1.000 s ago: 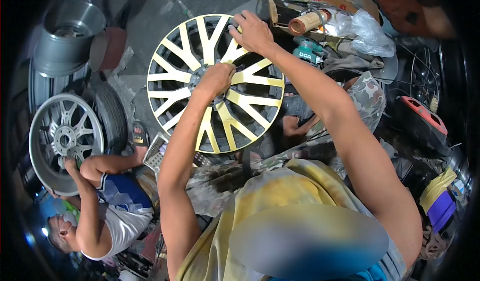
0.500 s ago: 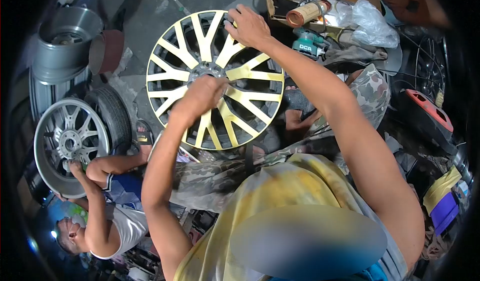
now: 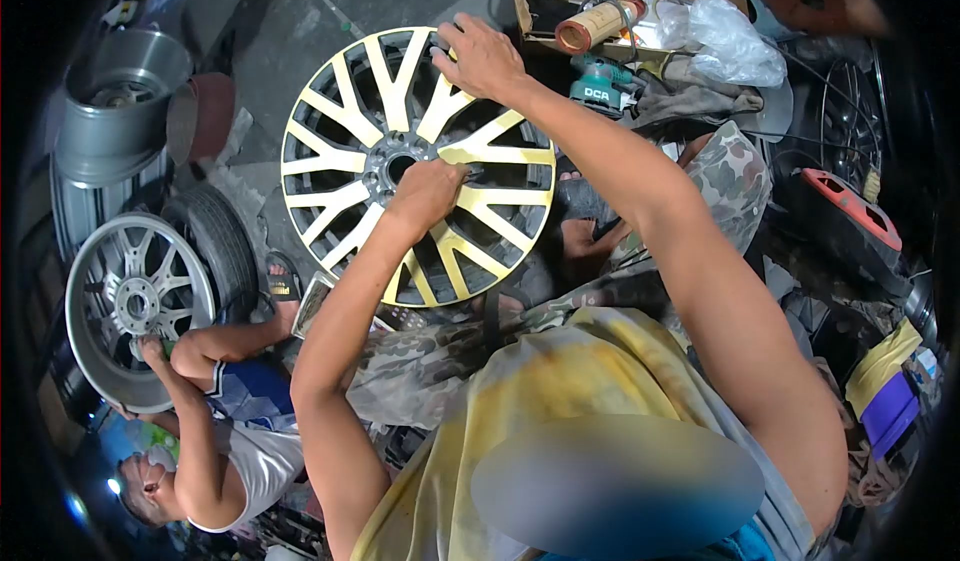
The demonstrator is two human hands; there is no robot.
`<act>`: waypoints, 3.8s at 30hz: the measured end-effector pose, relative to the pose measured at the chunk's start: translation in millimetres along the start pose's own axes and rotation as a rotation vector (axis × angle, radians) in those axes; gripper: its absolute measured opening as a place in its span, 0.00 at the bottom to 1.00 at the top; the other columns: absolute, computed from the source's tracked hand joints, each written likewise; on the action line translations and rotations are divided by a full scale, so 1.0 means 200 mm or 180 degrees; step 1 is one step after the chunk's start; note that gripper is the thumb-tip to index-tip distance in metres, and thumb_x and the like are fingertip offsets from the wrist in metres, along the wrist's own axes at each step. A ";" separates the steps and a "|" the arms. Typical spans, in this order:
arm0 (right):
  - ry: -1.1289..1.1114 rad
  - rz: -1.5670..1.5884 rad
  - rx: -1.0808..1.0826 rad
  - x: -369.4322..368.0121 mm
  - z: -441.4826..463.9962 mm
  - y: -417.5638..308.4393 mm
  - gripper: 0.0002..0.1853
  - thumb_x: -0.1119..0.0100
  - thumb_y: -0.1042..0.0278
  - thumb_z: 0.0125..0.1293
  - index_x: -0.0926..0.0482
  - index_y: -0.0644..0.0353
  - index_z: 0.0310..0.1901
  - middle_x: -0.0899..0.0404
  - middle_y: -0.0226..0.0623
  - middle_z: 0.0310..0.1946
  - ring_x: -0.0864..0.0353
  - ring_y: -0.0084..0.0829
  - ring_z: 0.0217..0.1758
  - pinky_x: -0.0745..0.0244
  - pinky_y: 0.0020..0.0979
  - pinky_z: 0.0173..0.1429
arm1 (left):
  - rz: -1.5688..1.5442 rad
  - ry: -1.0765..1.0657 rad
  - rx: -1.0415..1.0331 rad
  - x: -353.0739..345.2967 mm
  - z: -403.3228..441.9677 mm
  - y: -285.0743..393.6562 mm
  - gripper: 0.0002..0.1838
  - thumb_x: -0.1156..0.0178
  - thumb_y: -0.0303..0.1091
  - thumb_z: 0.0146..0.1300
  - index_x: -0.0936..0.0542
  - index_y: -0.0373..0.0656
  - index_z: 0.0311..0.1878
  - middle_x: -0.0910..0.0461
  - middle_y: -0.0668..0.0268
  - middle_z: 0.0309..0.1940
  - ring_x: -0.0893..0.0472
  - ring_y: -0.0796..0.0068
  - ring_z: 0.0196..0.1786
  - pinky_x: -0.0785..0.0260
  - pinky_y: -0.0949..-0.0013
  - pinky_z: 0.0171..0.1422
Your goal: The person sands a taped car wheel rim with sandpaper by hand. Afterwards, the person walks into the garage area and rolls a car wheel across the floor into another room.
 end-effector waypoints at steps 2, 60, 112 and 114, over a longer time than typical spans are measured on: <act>-0.0046 0.0002 -0.0049 0.02 0.01 0.02 0.19 0.41 0.53 0.67 0.21 0.57 0.51 0.24 0.46 0.50 0.23 0.49 0.58 0.25 0.49 0.60 | 0.0004 -0.0007 -0.0004 0.00 0.01 0.00 0.07 0.43 0.30 0.65 0.18 0.39 0.42 0.18 0.47 0.27 0.17 0.42 0.35 0.26 0.45 0.39; -0.0058 -0.0123 0.0521 0.02 0.04 -0.11 0.13 0.38 0.57 0.69 0.21 0.59 0.38 0.24 0.47 0.35 0.22 0.53 0.41 0.28 0.45 0.46 | -0.0716 0.0970 0.2613 0.42 -1.06 -0.76 0.16 0.45 0.38 0.71 0.18 0.32 0.44 0.19 0.43 0.40 0.20 0.37 0.47 0.30 0.47 0.52; -0.0590 -0.0003 0.1043 0.40 -0.82 -0.47 0.15 0.32 0.67 0.63 0.29 0.66 0.33 0.29 0.45 0.24 0.28 0.39 0.27 0.32 0.38 0.34 | 0.0316 0.0229 0.3322 -0.11 -0.89 -0.34 0.49 0.29 0.73 0.46 0.18 0.32 0.54 0.22 0.59 0.52 0.24 0.59 0.60 0.15 0.48 0.47; -0.0930 0.0026 0.0853 0.34 -0.84 -0.45 0.12 0.32 0.69 0.62 0.26 0.66 0.37 0.24 0.50 0.28 0.24 0.46 0.29 0.29 0.41 0.36 | -0.0114 0.0062 0.3347 -0.14 -0.93 -0.38 0.46 0.29 0.72 0.47 0.16 0.33 0.52 0.17 0.56 0.51 0.20 0.59 0.59 0.16 0.52 0.52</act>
Point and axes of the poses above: each hand's wrist, its own z-axis towards the middle knuckle, its own x-axis out of the back of the hand, y = z × x, the point moved 9 cm from there along z, towards the middle knuckle
